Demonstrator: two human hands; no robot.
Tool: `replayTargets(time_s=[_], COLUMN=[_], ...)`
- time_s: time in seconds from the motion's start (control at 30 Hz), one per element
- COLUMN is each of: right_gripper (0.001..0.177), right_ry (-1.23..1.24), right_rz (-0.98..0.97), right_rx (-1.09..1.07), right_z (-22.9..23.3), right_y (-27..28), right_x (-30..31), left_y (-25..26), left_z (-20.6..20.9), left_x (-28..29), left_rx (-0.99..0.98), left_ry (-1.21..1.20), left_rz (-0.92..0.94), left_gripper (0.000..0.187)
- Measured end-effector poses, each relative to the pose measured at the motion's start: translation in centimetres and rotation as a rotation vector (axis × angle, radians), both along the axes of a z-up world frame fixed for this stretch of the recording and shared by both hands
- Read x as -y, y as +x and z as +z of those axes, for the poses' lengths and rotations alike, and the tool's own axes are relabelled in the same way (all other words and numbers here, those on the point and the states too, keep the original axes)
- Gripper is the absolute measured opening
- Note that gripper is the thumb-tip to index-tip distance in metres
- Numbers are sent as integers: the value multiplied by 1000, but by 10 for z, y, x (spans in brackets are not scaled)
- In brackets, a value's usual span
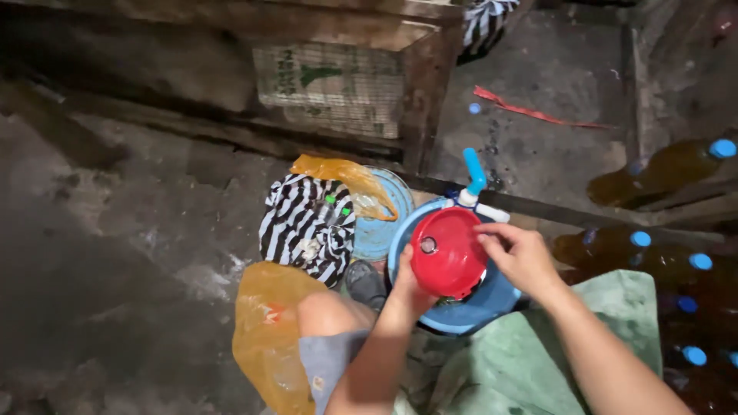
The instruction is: Transferring dark fluid, likely oil, from various containers and bottles into a blue bucket using a pump and funnel.
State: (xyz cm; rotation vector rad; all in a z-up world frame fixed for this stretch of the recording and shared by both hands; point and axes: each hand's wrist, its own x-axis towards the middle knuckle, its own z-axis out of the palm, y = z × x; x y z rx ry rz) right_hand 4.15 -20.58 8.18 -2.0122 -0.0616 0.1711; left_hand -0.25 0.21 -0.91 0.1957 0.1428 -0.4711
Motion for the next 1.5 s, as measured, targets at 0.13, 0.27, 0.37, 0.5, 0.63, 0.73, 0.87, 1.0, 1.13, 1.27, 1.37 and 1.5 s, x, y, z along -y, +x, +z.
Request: replayTargets(time_s=[0.13, 0.27, 0.37, 0.5, 0.63, 0.73, 0.87, 1.0, 1.13, 1.27, 1.37, 1.5], right_gripper=[25, 35, 31, 23, 24, 23, 25, 25, 26, 24, 21, 20], right_ry=[-89, -179, -160, -100, -72, -74, -140, -167, -169, -61, 107, 190], right_rz=[-56, -144, -94, -69, -146, -182, -282, -363, -365, -409, -493, -578], right_rx=[79, 84, 30, 5, -4, -68, -51, -98, -89, -102, -121, -66], right_z=[13, 23, 0, -13, -24, -22, -25, -22, -23, -30, -35, -37], right_y=[0, 3, 5, 10, 15, 12, 12, 9, 10, 11, 16, 22], right_x=[-8, -3, 12, 32, 62, 78, 94, 100, 102, 108, 115, 123], left_y=[-1, -3, -4, 1, -12, -35, -47, -44, -33, -21, -27, -30], left_z=[12, 14, 14, 53, -37, -99, -124, -112, -96, -50, -60, -92], left_x=[4, 7, 12, 21, 13, 9, 8, 22, 31, 35, 30, 26], left_rx=[70, -1, -5, -122, -282, -241, 244, 474, 196, -38, 277, 206], left_ry=[101, 135, 89, 74, 464, 1325, 1878, 1737, 1418, 1350, 1675, 1823], left_rz=[15, 4, -27, -150, -226, -187, 26, 240, 52, -100, -62, 157], left_gripper=[95, 99, 99, 100, 99, 61, 45, 64, 68, 72, 66, 48])
